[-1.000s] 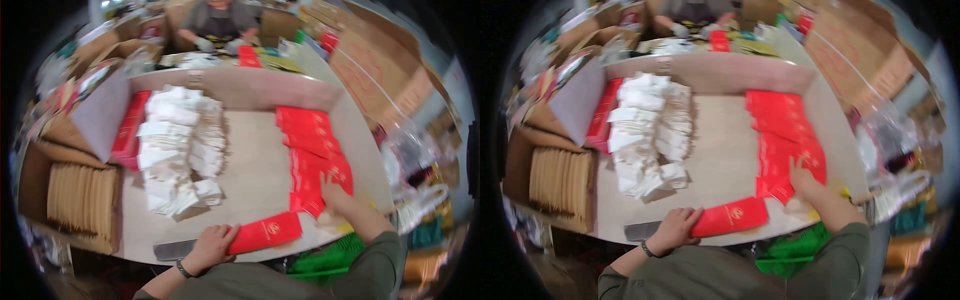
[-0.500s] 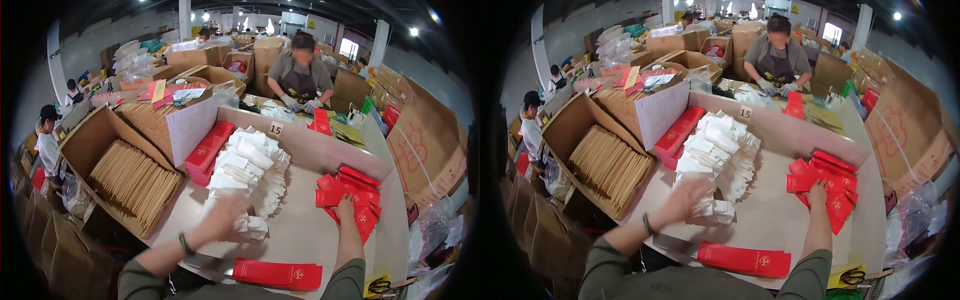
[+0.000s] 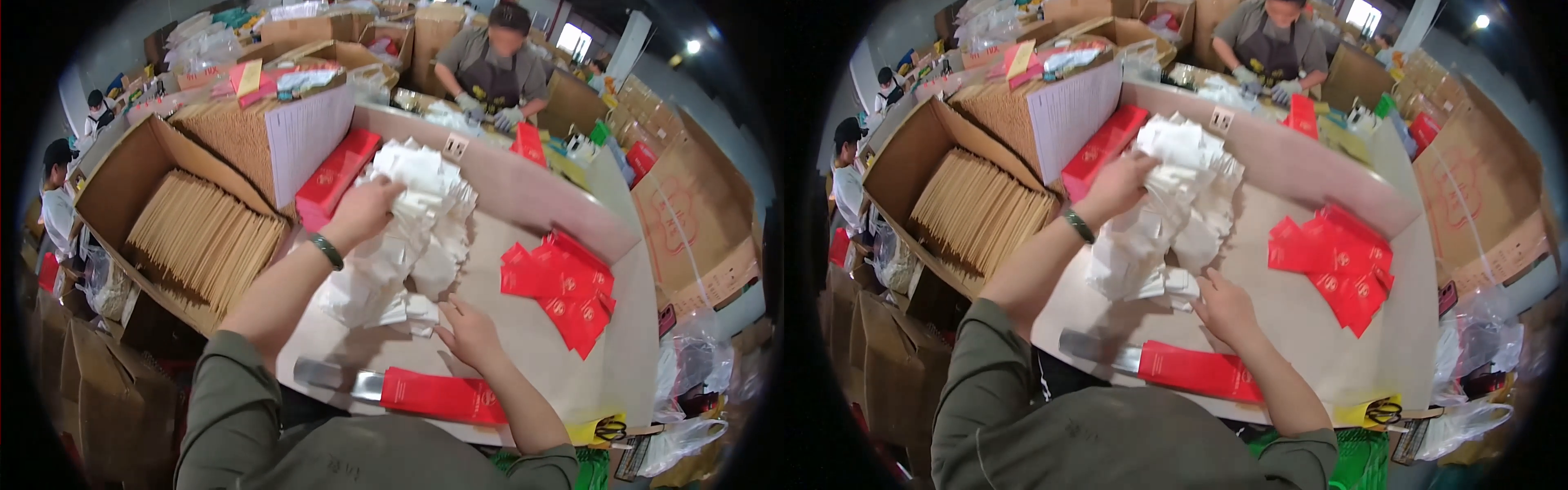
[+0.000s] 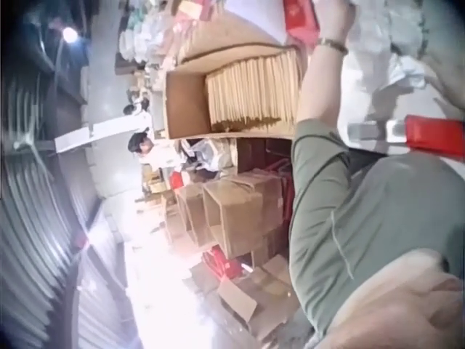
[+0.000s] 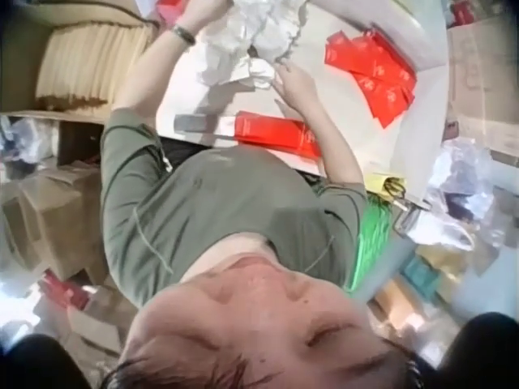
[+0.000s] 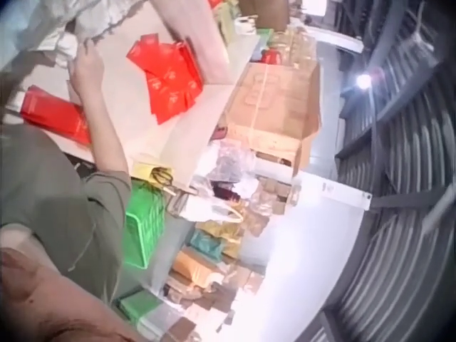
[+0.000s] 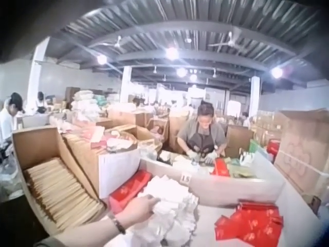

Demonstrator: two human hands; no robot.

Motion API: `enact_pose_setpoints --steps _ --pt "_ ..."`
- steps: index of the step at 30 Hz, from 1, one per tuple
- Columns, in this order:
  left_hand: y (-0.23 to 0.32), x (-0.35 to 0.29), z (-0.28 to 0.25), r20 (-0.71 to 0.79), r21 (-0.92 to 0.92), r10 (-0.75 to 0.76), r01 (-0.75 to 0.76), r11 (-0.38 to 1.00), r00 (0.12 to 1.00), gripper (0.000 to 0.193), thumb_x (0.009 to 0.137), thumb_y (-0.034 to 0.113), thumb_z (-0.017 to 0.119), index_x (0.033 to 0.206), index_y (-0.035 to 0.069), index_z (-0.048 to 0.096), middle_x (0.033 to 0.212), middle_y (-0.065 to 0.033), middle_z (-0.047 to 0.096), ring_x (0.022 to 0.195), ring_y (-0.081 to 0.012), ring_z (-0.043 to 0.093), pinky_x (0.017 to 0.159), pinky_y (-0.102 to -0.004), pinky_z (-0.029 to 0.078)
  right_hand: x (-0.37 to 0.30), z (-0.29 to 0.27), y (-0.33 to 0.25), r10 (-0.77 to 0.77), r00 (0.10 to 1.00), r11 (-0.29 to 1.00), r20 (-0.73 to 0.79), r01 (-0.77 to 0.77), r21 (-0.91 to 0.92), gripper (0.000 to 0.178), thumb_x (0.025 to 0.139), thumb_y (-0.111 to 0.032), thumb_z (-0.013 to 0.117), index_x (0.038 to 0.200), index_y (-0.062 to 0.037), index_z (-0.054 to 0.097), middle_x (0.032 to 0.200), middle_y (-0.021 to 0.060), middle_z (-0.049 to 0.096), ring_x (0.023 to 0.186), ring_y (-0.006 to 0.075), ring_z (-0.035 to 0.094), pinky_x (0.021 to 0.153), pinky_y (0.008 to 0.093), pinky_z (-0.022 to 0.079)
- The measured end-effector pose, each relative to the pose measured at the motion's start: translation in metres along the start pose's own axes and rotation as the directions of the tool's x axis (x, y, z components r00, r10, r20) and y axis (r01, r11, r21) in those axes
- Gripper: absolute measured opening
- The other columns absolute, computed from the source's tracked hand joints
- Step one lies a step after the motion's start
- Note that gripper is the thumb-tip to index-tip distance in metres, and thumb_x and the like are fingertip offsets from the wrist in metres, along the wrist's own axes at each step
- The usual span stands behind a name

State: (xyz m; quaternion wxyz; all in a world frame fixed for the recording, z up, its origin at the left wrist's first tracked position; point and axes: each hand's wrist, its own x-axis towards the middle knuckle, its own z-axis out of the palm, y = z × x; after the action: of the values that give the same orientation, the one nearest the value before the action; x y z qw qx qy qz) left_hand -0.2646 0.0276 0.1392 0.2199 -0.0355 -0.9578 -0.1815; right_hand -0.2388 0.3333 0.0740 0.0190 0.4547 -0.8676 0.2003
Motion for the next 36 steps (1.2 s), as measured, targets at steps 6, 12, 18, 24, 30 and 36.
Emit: enact_pose_setpoints --steps 6,12,18,24,30,36 --pt "0.044 -0.129 -0.022 -0.024 0.240 0.130 -0.121 0.963 0.991 0.056 0.073 0.005 0.066 0.129 0.010 0.057 0.126 -0.0159 0.056 0.124 -0.0379 0.050 0.101 -0.0519 0.039 -0.079 0.019 -0.021 0.193 0.973 0.973 -0.125 -0.174 0.150 0.031 0.083 -0.018 0.074 0.109 -0.0029 0.068 0.116 0.0176 0.065 0.100 0.0354 0.066 0.084 0.0401 0.055" --pt "0.043 -0.193 0.012 0.483 0.189 0.032 -0.139 0.972 0.875 0.099 0.070 0.030 0.079 0.153 0.010 0.030 0.158 -0.0214 0.025 0.148 -0.0378 0.022 0.119 -0.0573 0.017 -0.049 0.028 -0.051 0.125 0.987 0.945 -0.106 -0.086 0.314 0.018 0.083 -0.011 0.072 0.098 -0.0027 0.068 0.102 0.0141 0.066 0.092 0.0330 0.066 0.076 0.0396 0.054" --pt "0.043 -0.182 0.006 0.524 0.041 0.102 -0.145 0.989 0.846 0.109 0.067 0.042 0.084 0.154 0.009 0.028 0.159 -0.0237 0.021 0.148 -0.0393 0.022 0.119 -0.0552 0.019 0.008 0.061 -0.062 -0.089 0.993 0.979 -0.073 0.101 0.176 0.015 0.083 -0.013 0.071 0.093 -0.0041 0.064 0.090 0.0107 0.063 0.082 0.0304 0.064 0.067 0.0402 0.052" --pt "-0.026 -0.214 -0.080 -0.051 0.079 -0.305 0.309 0.948 0.951 0.050 0.081 0.027 0.075 0.122 0.002 0.060 0.124 -0.0207 0.060 0.112 -0.0398 0.058 0.094 -0.0451 0.048 0.010 0.060 -0.087 -0.068 0.995 0.979 -0.075 0.081 0.187 0.019 0.082 -0.017 0.072 0.087 -0.0046 0.060 0.087 0.0118 0.062 0.079 0.0310 0.063 0.066 0.0402 0.051" --pt "-0.140 -0.264 -0.087 -0.125 0.411 -0.597 0.589 0.696 0.792 0.017 0.089 0.014 0.061 0.098 0.000 0.064 0.093 -0.0219 0.064 0.092 -0.0416 0.062 0.079 -0.0496 0.051 0.031 0.090 -0.107 0.095 0.994 0.982 0.053 -0.102 0.157 0.022 0.081 -0.018 0.074 0.090 -0.0034 0.060 0.090 0.0145 0.064 0.081 0.0353 0.064 0.069 0.0442 0.051" --pt "-0.147 -0.261 -0.091 -0.059 0.428 -0.613 0.575 0.697 0.788 0.013 0.092 0.009 0.053 0.094 -0.001 0.061 0.094 -0.0227 0.063 0.091 -0.0430 0.061 0.078 -0.0498 0.050 0.029 0.091 -0.095 0.110 0.994 0.964 0.006 -0.108 0.245 0.021 0.082 -0.016 0.072 0.094 -0.0038 0.060 0.091 0.0150 0.063 0.084 0.0357 0.063 0.071 0.0440 0.050"
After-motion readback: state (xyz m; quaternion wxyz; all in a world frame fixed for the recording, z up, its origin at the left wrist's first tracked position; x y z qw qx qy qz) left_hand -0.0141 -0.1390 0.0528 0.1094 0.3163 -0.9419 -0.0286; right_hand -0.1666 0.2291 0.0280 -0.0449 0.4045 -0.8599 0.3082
